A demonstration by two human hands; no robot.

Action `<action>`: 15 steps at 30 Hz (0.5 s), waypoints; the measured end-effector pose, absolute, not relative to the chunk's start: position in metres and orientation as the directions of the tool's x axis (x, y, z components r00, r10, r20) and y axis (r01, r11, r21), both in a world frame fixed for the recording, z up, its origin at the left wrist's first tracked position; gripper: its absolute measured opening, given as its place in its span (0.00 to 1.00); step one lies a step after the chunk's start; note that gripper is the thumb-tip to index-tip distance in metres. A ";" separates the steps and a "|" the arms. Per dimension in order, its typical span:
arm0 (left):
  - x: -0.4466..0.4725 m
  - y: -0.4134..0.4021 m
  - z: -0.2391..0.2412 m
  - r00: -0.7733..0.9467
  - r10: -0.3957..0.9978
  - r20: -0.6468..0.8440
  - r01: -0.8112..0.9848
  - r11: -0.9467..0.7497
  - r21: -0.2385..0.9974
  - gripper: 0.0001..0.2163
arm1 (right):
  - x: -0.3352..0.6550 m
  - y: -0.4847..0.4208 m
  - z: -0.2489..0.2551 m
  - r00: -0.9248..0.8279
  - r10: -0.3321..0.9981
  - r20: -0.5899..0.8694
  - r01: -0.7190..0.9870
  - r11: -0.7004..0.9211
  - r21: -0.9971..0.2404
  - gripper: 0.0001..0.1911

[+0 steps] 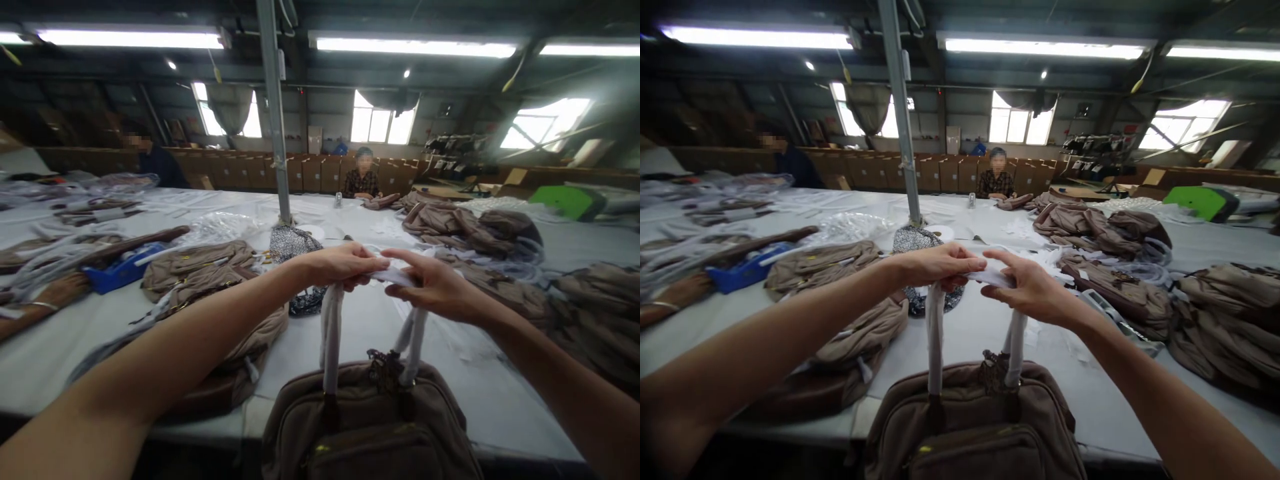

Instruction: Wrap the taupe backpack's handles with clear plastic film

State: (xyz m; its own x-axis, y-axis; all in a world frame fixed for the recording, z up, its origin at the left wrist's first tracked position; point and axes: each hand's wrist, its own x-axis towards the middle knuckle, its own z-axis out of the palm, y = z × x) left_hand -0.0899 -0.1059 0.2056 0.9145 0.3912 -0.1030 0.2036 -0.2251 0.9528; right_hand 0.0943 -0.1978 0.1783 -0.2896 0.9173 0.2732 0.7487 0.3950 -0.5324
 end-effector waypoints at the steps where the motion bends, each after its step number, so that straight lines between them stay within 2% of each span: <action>1: -0.090 -0.105 0.207 0.915 0.385 -0.118 0.222 -0.238 0.945 0.21 | 0.096 -0.194 0.174 -0.287 0.919 0.271 0.743 0.392 -0.543 0.23; 3: -0.090 -0.101 0.207 0.912 0.376 -0.165 0.279 -0.273 0.921 0.23 | 0.100 -0.186 0.164 -0.277 0.916 0.289 0.739 0.395 -0.545 0.15; 8: -0.092 -0.092 0.192 0.897 0.310 -0.315 0.412 -0.332 0.849 0.23 | 0.099 -0.187 0.144 -0.249 0.930 0.269 0.704 0.365 -0.610 0.12; 11: -0.101 -0.102 0.173 0.874 0.282 -0.397 0.465 -0.246 0.850 0.22 | 0.084 -0.207 0.123 -0.226 0.949 0.219 0.637 0.314 -0.704 0.09; 15: -0.118 -0.114 0.131 0.902 0.184 -0.390 0.407 -0.058 0.912 0.24 | 0.070 -0.216 0.078 -0.230 0.964 0.132 0.607 0.249 -0.755 0.13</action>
State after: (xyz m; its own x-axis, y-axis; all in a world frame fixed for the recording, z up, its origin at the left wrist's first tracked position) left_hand -0.1175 -0.1141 0.1309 0.9020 0.1842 -0.3905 0.4066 -0.0584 0.9117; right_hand 0.0697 -0.2165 0.0775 -0.2302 0.9641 0.1324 0.6069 0.2485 -0.7549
